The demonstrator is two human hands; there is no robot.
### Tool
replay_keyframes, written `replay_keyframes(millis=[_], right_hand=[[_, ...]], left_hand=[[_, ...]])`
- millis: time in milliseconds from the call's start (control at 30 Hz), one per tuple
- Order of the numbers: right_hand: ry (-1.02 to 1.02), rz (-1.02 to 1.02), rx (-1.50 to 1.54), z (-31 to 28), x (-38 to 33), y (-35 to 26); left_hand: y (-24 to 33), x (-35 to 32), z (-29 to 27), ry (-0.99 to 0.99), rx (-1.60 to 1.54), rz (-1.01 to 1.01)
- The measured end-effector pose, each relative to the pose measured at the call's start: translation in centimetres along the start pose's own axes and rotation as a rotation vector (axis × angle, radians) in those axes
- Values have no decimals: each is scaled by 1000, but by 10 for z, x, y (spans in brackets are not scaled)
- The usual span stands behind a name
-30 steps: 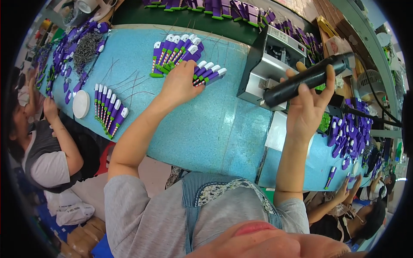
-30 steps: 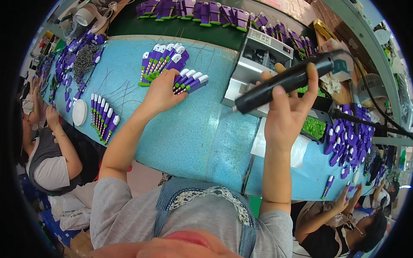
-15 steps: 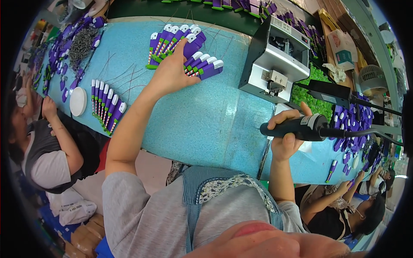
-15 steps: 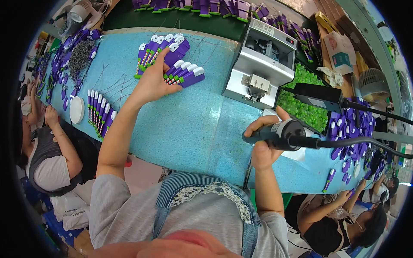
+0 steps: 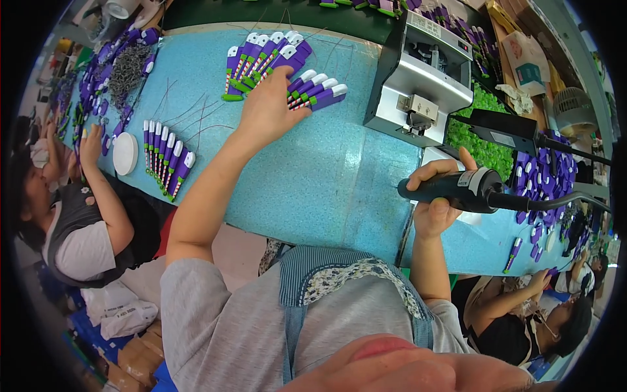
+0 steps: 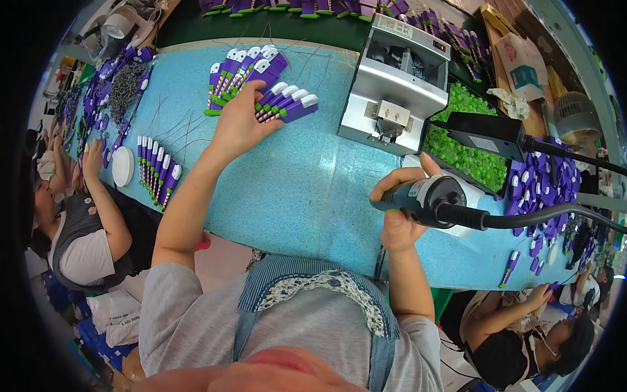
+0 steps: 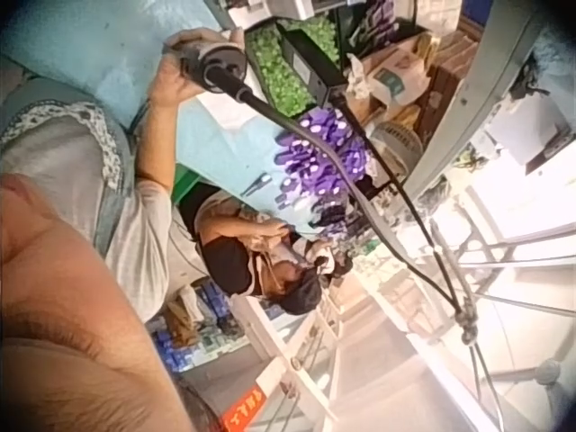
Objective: The person assembles small plastic toy components by inserting small green components and white plastic pieces into the plastic toy parts by hand, then securing them with an electric screwdriver.
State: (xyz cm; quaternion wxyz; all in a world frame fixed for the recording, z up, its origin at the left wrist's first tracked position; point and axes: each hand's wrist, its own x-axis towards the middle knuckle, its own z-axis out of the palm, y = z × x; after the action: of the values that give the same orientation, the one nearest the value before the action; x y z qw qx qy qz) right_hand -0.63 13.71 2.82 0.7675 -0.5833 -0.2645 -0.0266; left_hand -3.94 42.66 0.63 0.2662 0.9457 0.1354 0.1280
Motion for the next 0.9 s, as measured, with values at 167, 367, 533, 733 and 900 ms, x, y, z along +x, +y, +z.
replay_keyframes(millis=[167, 367, 533, 733, 900], right_hand=[[0, -15, -6, 1, -1, 0], [23, -11, 1, -1, 0, 1], [58, 11, -5, -2, 2, 0], [99, 9, 13, -2, 4, 0], [92, 7, 4, -2, 2, 0]], left_hand=[[6, 9, 6, 215, 194, 46], [8, 14, 18, 351, 258, 54], [8, 14, 17, 286, 203, 47], [5, 16, 18, 312, 170, 133], [11, 23, 18, 237, 100, 130]])
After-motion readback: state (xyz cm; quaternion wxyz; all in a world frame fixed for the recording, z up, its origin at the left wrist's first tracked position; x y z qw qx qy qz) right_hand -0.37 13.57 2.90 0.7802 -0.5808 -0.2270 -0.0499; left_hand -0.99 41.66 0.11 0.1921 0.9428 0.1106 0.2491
